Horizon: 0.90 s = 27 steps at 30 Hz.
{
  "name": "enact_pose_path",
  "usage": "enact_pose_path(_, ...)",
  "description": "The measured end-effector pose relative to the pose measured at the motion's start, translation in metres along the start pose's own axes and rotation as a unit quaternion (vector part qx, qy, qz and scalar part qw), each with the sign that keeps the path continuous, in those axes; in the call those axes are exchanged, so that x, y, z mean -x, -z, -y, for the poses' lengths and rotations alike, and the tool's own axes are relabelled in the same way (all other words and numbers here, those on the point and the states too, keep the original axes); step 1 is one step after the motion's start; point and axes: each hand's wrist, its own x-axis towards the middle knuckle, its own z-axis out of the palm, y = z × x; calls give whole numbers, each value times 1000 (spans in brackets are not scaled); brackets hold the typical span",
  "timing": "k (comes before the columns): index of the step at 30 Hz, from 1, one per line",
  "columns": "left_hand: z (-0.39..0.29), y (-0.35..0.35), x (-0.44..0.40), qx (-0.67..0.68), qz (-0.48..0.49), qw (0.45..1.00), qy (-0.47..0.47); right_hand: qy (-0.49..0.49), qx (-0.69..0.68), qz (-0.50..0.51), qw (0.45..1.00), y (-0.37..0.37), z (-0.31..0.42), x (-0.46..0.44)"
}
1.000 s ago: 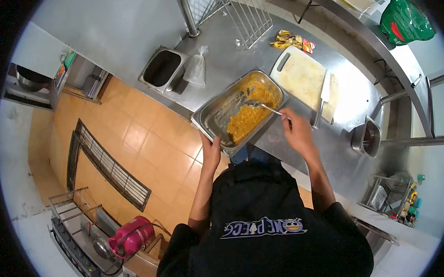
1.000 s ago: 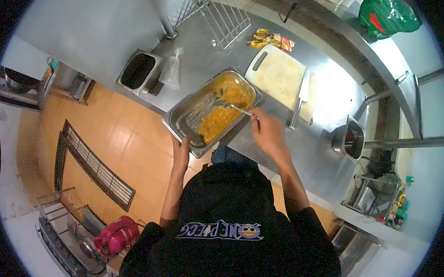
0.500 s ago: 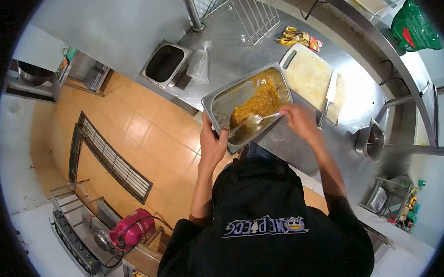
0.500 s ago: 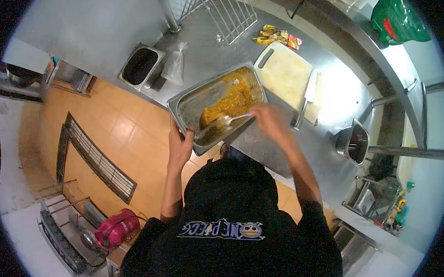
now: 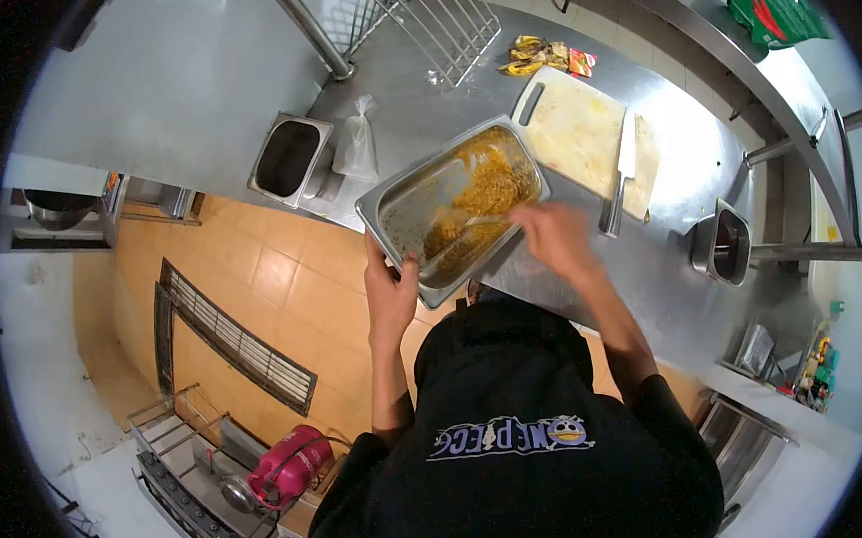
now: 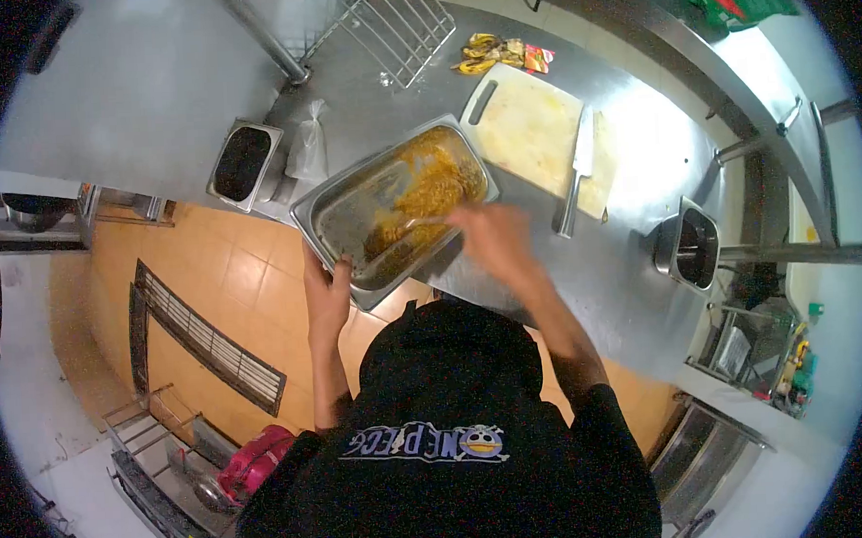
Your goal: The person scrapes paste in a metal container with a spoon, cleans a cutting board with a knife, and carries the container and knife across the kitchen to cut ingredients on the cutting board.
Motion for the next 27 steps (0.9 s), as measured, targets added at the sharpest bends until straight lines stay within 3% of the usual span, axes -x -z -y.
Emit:
enact_pose_path(2,0,-2,-1,5,3,1000,-17,-97,89,-47,990,13,-37,-5)
enact_pose_path(5,-11,-3,-6,1,12,1000,-28,-132,57,-82,986,36,-56,1)
enact_pose_path(6,-15,-3,-4,-13,21,1000,-12,-132,58,-81,986,39,-47,2)
enact_pose_path(8,-16,-3,-4,-15,24,1000,-8,-109,-109,-86,984,36,-15,13)
enact_pose_path(12,-17,-7,-14,-20,35,998,-42,-9,-36,5,999,18,-8,21)
enact_pose_path(14,-13,-11,-15,-11,21,998,-67,-122,-28,-3,992,21,-33,20)
enact_pose_path(16,-16,-15,-12,-2,4,996,-89,-139,11,-21,990,30,-60,16)
enact_pose_path(18,-25,-19,-8,66,3,998,-1,-153,52,-37,986,39,-65,14)
enact_pose_path(20,-12,-22,-9,81,-10,996,-22,-194,-21,-27,980,56,-48,12)
enact_pose_path(21,-6,-25,-10,94,-18,994,-44,-191,-19,-25,981,55,-38,13)
enact_pose_path(23,-3,-27,-14,108,-10,993,-41,-125,-179,-30,975,47,-17,16)
enact_pose_path(27,-4,-34,-14,125,-29,989,-67,-27,-45,21,998,27,-30,10)
